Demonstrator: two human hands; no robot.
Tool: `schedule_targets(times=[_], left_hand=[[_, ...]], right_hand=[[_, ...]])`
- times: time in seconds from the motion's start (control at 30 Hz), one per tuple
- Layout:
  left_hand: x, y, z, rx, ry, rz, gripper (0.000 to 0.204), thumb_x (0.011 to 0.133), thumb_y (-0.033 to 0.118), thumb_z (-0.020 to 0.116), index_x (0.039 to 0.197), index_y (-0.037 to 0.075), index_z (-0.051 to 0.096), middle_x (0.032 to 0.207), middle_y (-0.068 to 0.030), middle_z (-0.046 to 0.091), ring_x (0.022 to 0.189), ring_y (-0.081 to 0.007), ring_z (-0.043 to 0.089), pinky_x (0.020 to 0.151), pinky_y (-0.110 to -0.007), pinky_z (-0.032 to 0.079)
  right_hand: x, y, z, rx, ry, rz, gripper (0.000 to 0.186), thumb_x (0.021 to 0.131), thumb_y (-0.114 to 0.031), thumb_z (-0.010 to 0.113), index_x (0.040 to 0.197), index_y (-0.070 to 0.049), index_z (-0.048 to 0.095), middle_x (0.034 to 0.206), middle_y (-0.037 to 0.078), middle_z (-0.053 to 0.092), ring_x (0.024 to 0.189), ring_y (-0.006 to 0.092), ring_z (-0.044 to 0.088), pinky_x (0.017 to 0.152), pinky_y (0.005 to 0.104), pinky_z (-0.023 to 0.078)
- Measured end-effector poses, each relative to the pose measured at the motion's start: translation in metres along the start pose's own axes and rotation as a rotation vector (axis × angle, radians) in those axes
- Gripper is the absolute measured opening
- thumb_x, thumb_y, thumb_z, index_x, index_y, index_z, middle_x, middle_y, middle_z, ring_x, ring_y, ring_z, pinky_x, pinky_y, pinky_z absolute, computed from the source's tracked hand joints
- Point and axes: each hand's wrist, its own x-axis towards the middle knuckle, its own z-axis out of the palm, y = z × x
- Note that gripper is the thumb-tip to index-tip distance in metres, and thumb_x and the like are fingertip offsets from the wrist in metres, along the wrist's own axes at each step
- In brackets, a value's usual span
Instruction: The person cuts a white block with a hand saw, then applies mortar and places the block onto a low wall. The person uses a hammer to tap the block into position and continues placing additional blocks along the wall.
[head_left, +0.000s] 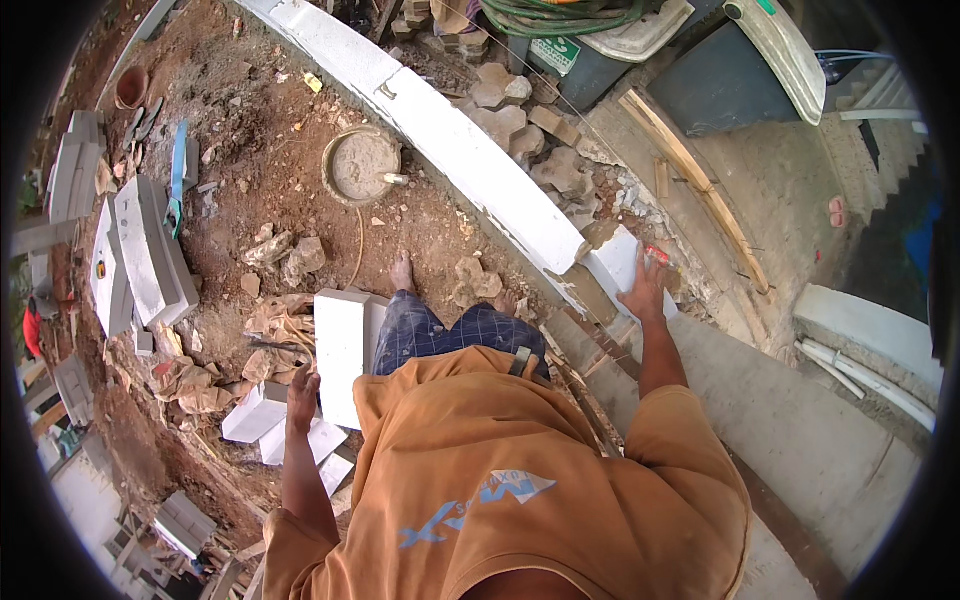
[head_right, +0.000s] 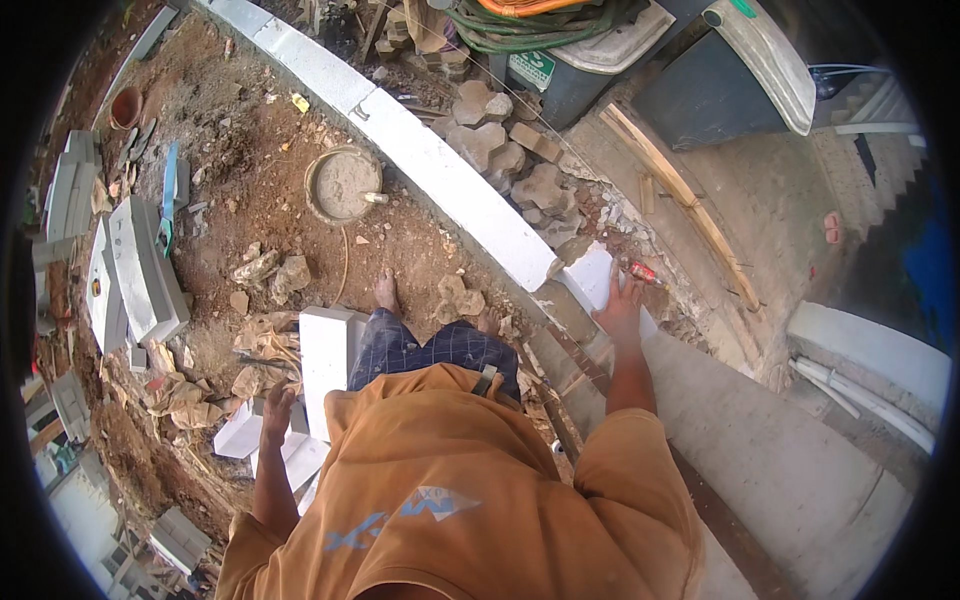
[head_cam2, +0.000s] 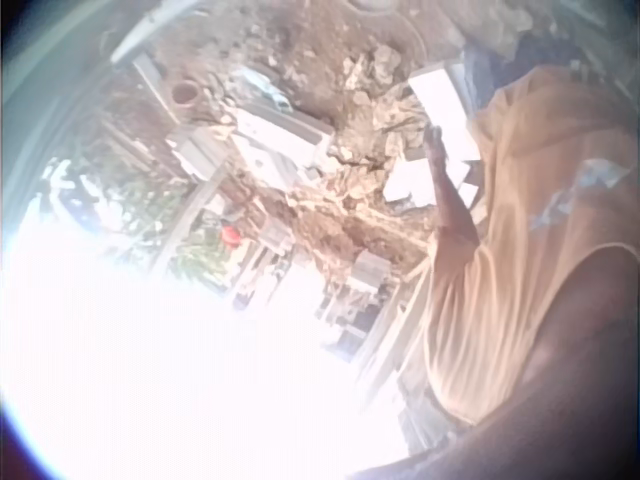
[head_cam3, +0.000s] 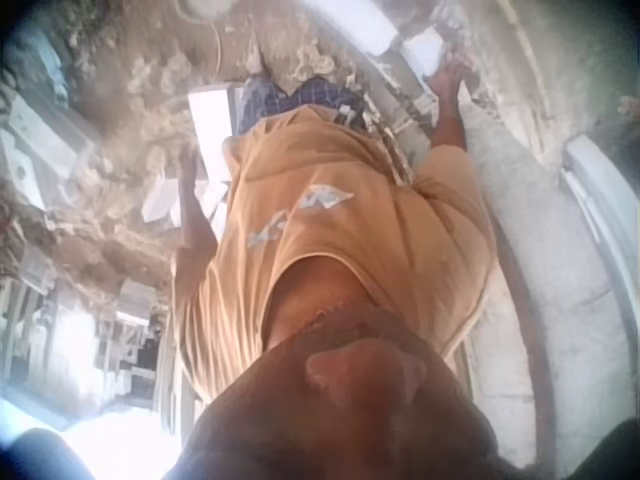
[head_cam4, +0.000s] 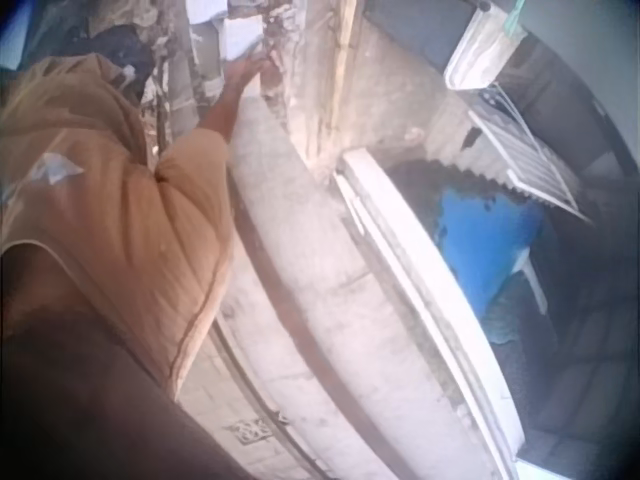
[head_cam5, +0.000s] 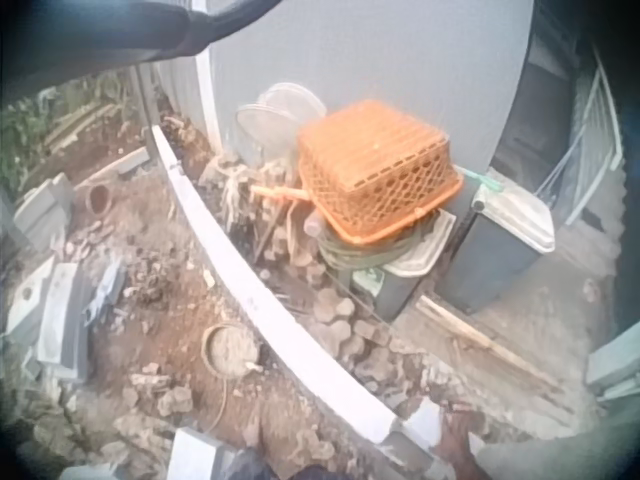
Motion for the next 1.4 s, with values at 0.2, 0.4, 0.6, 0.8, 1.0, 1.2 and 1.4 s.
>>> schedule_targets(times=[0.2, 0.4, 0.6, 0.8, 1.0, 1.2, 1.4], left_hand=[[0.002, -0.005, -0.004, 0.118, -0.035, 0.093, 0.06, 0.099, 0.029, 0.065, 0.144, -0.006, 0.046, 0.12, -0.0148, 0.068, 0.11, -0.0203, 0.061, 0.096, -0.034, 0.048], [0.001, -0.017, -0.007, 0.215, -0.055, 0.031, 0.057, 0.099, 0.031, 0.065, 0.141, -0.004, 0.05, 0.118, -0.0179, 0.068, 0.109, -0.0243, 0.062, 0.094, -0.036, 0.049], [0.016, -0.009, -0.007, 0.251, -0.053, 0.097, 0.06, 0.098, 0.037, 0.064, 0.14, -0.004, 0.052, 0.12, -0.0213, 0.068, 0.11, -0.0261, 0.064, 0.094, -0.037, 0.049], [0.023, -0.008, 0.008, 0.196, -0.071, 0.166, 0.064, 0.098, 0.039, 0.064, 0.143, -0.004, 0.049, 0.125, -0.0264, 0.065, 0.119, -0.0319, 0.062, 0.099, -0.04, 0.049], [0.014, -0.012, 0.014, 0.257, -0.103, 0.059, 0.06, 0.098, 0.035, 0.064, 0.142, -0.003, 0.051, 0.125, -0.0275, 0.065, 0.119, -0.034, 0.062, 0.099, -0.04, 0.049], [0.018, 0.006, 0.009, 0.319, -0.083, 0.091, 0.056, 0.097, 0.031, 0.065, 0.14, -0.003, 0.052, 0.124, -0.0265, 0.066, 0.115, -0.0331, 0.064, 0.097, -0.04, 0.049], [0.04, 0.005, 0.017, 0.308, -0.132, 0.164, 0.056, 0.099, 0.034, 0.061, 0.142, -0.001, 0.051, 0.125, -0.0199, 0.064, 0.114, -0.0257, 0.061, 0.099, -0.038, 0.047]], right_hand=[[-0.01, -0.011, 0.014, -0.092, 0.006, -0.122, 0.123, 0.062, -0.031, 0.088, 0.161, -0.015, 0.016, 0.142, 0.027, 0.039, 0.132, 0.0484, 0.038, 0.113, 0.0578, 0.03], [-0.023, -0.014, 0.033, -0.004, -0.011, -0.062, 0.125, 0.061, -0.031, 0.088, 0.161, -0.014, 0.015, 0.143, 0.027, 0.039, 0.132, 0.0463, 0.039, 0.111, 0.0579, 0.031], [-0.029, -0.02, 0.033, -0.065, -0.008, -0.071, 0.126, 0.062, -0.032, 0.088, 0.162, -0.017, 0.013, 0.143, 0.027, 0.039, 0.131, 0.0468, 0.04, 0.111, 0.0587, 0.032], [-0.04, -0.036, 0.03, -0.027, -0.05, -0.09, 0.127, 0.062, -0.032, 0.09, 0.161, -0.015, 0.014, 0.143, 0.027, 0.038, 0.129, 0.0473, 0.041, 0.11, 0.0566, 0.033], [-0.047, -0.037, 0.032, -0.002, -0.068, -0.072, 0.125, 0.065, -0.03, 0.089, 0.162, -0.016, 0.012, 0.145, 0.027, 0.037, 0.132, 0.0468, 0.038, 0.113, 0.0547, 0.031], [-0.048, -0.037, 0.031, 0.001, -0.092, -0.046, 0.13, 0.065, -0.028, 0.09, 0.163, -0.021, 0.005, 0.149, 0.025, 0.036, 0.138, 0.0458, 0.036, 0.117, 0.0522, 0.029], [-0.046, -0.042, 0.025, -0.038, -0.081, -0.055, 0.126, 0.065, -0.032, 0.09, 0.163, -0.02, 0.01, 0.146, 0.024, 0.038, 0.135, 0.0441, 0.039, 0.114, 0.0528, 0.032]])
